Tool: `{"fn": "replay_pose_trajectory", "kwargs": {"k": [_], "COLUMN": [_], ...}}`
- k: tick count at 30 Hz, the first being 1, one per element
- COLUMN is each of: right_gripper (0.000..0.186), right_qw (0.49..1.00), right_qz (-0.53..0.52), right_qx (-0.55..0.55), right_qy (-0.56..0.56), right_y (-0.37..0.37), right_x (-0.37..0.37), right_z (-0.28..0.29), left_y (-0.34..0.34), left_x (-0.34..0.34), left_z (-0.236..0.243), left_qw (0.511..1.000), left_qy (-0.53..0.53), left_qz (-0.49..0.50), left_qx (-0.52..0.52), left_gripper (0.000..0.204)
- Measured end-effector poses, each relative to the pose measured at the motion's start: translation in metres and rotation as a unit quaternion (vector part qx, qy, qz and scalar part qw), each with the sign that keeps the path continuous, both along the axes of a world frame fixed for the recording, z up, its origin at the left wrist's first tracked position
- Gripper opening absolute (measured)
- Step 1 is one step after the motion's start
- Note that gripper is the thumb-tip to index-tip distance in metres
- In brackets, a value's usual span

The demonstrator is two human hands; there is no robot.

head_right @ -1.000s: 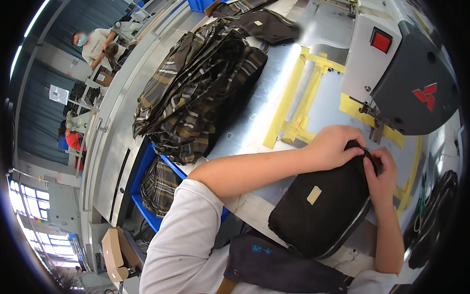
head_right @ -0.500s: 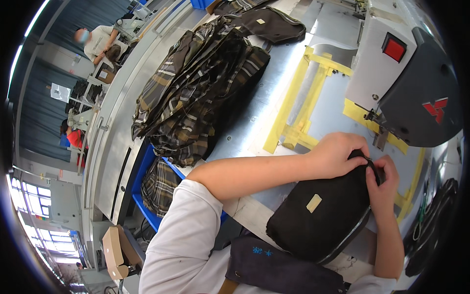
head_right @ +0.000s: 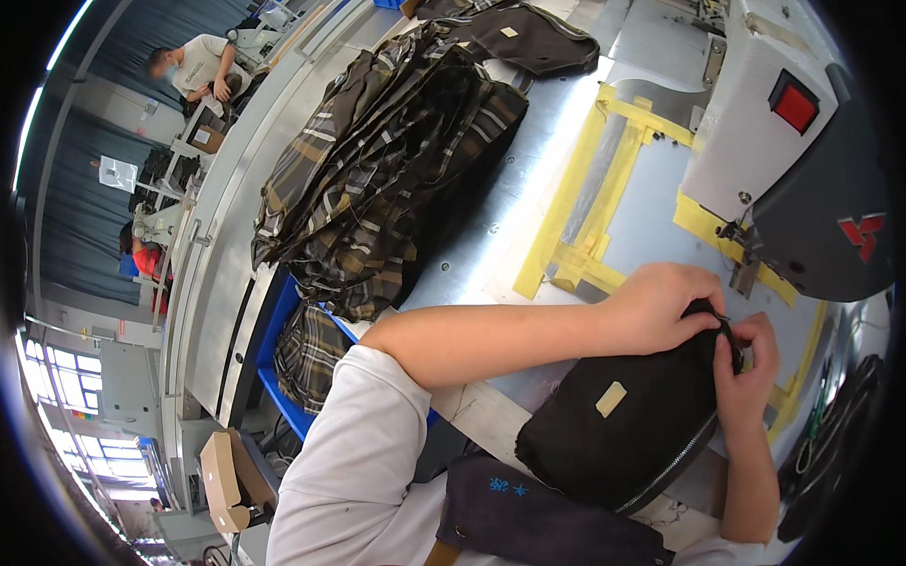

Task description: The person aligns the zipper of a black bag under a sewing machine and sews the seam. They repeat this process for multiple bags, handling them one at a time from a stack on the left to a finished pile on the right.

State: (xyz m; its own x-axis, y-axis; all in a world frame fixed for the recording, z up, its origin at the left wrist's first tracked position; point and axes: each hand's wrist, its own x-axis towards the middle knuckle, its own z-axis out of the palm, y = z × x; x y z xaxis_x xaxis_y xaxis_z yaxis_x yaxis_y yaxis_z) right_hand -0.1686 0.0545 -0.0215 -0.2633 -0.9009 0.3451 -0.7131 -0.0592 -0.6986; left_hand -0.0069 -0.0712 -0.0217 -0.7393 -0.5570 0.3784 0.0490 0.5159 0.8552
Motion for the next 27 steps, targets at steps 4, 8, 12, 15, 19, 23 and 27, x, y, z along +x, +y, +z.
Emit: {"fn": "replay_pose_trajectory", "kwargs": {"k": [4, 8, 12, 15, 19, 23, 27], "right_gripper": [0.014, 0.014, 0.013, 0.013, 0.013, 0.013, 0.014], "right_qw": [1.0, 0.999, 0.999, 0.999, 0.999, 0.999, 0.998], "right_qz": [0.005, -0.003, 0.0, -0.003, -0.002, -0.007, -0.012], "right_qx": [0.017, 0.025, 0.029, 0.025, 0.032, 0.025, 0.055], "right_qy": [-0.005, -0.02, -0.028, -0.028, -0.034, -0.033, -0.041], "right_y": [-0.003, -0.0027, -0.0029, -0.0034, -0.0031, -0.003, -0.0049], "right_x": [0.0012, -0.0005, 0.0001, 0.0001, -0.0024, -0.0009, 0.0022], "right_z": [0.0012, -0.001, 0.0011, 0.0004, 0.0, -0.0004, 0.0016], "left_y": [0.0005, -0.0003, -0.0003, -0.0011, -0.0003, 0.0011, 0.0015], "left_x": [0.0035, 0.0017, 0.0019, 0.0013, 0.0018, 0.0017, 0.0048], "left_z": [0.0017, -0.0002, 0.0002, 0.0005, 0.0022, -0.0001, 0.0002], "left_qw": [1.0, 1.0, 1.0, 1.0, 1.0, 1.0, 1.0], "left_qy": [-0.006, -0.003, -0.001, -0.002, -0.011, 0.001, -0.009], "left_qz": [0.008, 0.003, 0.003, 0.003, 0.006, 0.014, 0.019], "left_qx": [-0.006, -0.005, -0.003, 0.0, 0.015, 0.012, 0.019], "left_gripper": [0.013, 0.014, 0.014, 0.014, 0.013, 0.013, 0.014]}}
